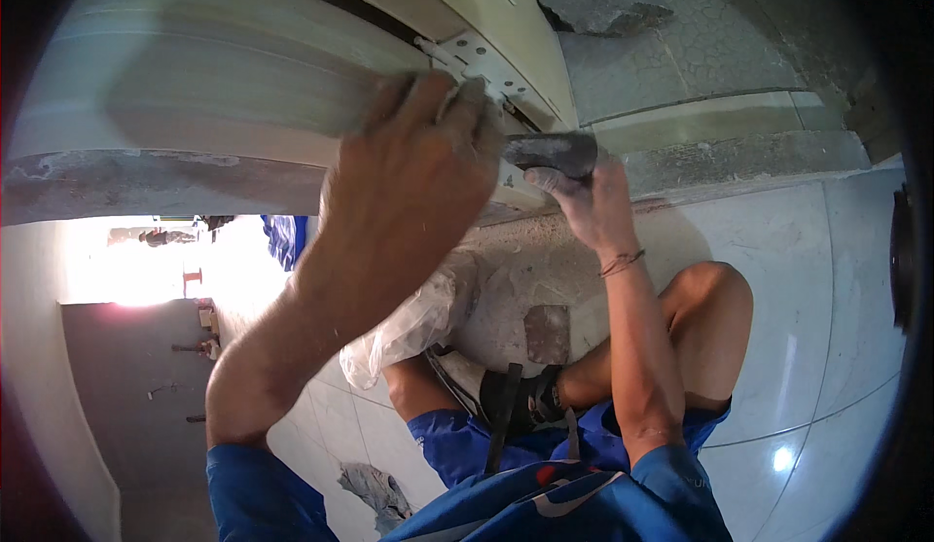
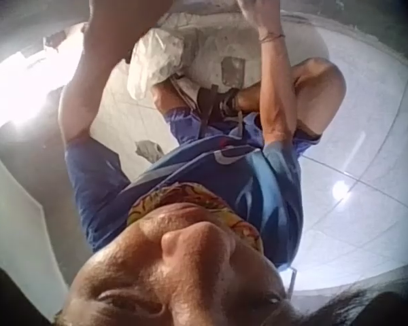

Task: Scraping and sanding the bottom of a door frame.

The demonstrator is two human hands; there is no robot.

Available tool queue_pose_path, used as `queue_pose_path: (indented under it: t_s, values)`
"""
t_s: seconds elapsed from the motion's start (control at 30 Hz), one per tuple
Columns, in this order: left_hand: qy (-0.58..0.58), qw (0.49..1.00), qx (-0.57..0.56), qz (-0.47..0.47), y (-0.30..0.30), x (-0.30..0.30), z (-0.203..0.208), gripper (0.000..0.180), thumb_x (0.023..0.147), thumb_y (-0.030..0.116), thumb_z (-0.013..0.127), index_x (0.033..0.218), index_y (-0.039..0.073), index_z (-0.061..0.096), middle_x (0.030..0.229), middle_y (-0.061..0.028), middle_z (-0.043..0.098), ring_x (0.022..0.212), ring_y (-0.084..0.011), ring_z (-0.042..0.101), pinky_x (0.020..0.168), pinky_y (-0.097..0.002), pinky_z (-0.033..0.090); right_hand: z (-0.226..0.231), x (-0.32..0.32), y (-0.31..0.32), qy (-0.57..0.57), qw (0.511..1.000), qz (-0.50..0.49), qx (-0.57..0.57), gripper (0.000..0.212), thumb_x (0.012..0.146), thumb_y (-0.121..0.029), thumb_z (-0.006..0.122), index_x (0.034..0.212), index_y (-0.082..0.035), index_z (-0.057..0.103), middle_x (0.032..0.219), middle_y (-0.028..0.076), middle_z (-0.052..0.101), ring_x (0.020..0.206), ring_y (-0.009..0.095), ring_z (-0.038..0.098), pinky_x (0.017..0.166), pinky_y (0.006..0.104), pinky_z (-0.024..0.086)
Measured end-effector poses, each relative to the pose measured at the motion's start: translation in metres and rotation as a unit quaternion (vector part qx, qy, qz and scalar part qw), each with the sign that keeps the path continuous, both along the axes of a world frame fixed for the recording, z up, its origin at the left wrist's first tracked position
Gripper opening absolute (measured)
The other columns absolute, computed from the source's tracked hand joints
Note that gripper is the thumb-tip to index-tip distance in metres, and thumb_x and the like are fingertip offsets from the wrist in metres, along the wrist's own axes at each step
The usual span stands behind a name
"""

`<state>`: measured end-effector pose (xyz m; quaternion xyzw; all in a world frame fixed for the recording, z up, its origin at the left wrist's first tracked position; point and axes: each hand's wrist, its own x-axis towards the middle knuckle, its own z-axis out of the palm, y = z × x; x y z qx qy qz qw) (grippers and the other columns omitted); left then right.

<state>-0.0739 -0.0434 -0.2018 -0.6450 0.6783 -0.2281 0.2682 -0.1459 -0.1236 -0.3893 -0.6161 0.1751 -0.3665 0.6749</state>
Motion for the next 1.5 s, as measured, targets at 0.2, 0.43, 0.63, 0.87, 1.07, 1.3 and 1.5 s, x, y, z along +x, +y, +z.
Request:
queue_pose_path:
  t_s: [0.2,0.43,0.63,0.87,1.07,1.3,1.5]
  values:
    - [0.073,0.995,-0.065,-0.010,0.018,-0.008,-0.009,0.026,0.069,0.009,0.061,0.092,-0.001,0.065,0.096,-0.0107,0.062,0.098,-0.0230,0.054,0.094,-0.0422,0.041,-0.002,0.004,-0.013,-0.018,0.966,0.153,0.206,0.058,0.077,-0.010,0.073,0.124,-0.009,0.039,0.102,0.004,0.057,0.089,0.013,0.056,0.066,0.0278,0.052]
    - [0.102,0.994,-0.035,0.023,0.037,-0.016,-0.037,0.027,0.070,0.010,0.060,0.093,-0.002,0.064,0.104,-0.0133,0.060,0.104,-0.0243,0.053,0.101,-0.0459,0.035,-0.007,0.020,0.004,-0.001,0.995,0.041,0.096,0.077,0.081,-0.015,0.069,0.145,-0.019,0.025,0.104,0.006,0.056,0.090,0.015,0.054,0.067,0.0275,0.051]
    - [0.149,0.986,-0.070,0.015,0.054,-0.021,-0.040,0.023,0.078,0.012,0.061,0.100,0.007,0.066,0.118,-0.0077,0.059,0.116,-0.0245,0.049,0.106,-0.0503,0.028,-0.010,0.030,0.007,0.012,0.994,-0.058,-0.091,0.066,0.085,-0.026,0.063,0.143,-0.018,0.033,0.103,0.015,0.057,0.087,0.027,0.057,0.081,0.0352,0.047]
    - [-0.042,0.957,-0.282,-0.048,0.072,0.013,-0.001,0.059,0.067,0.043,0.076,0.120,0.025,0.057,0.137,-0.0070,0.046,0.130,-0.0354,0.034,0.107,-0.0533,0.029,0.008,0.037,0.007,0.001,0.990,-0.085,-0.116,0.064,0.084,-0.030,0.063,0.140,-0.014,0.037,0.116,0.024,0.056,0.100,0.039,0.057,0.084,0.0425,0.049]
    - [-0.105,0.947,-0.298,-0.053,0.072,0.037,0.031,0.064,0.078,0.063,0.058,0.127,0.022,0.050,0.140,-0.0117,0.042,0.133,-0.0352,0.030,0.107,-0.0508,0.029,-0.007,0.038,0.006,-0.129,0.984,-0.111,0.059,0.066,0.077,-0.028,0.074,0.128,0.000,0.044,0.104,0.016,0.064,0.090,0.024,0.064,0.077,0.0327,0.052]
    - [-0.050,0.950,-0.304,-0.061,0.069,0.046,0.009,0.074,0.074,0.065,0.060,0.131,0.020,0.046,0.145,-0.0165,0.032,0.137,-0.0416,0.018,0.107,-0.0627,0.020,-0.030,0.032,0.017,-0.082,0.982,-0.138,0.099,0.048,0.071,-0.027,0.081,0.097,0.001,0.052,0.080,0.009,0.066,0.074,0.014,0.064,0.067,0.0274,0.051]
    - [0.110,0.942,-0.312,-0.056,0.085,0.008,-0.034,0.046,0.078,0.033,0.069,0.117,0.010,0.059,0.120,-0.0149,0.056,0.105,-0.0331,0.057,0.089,-0.0455,0.047,-0.016,0.024,0.008,-0.028,0.988,-0.142,0.060,0.045,0.070,-0.027,0.082,0.086,-0.001,0.049,0.076,0.011,0.065,0.067,0.014,0.062,0.060,0.0275,0.049]
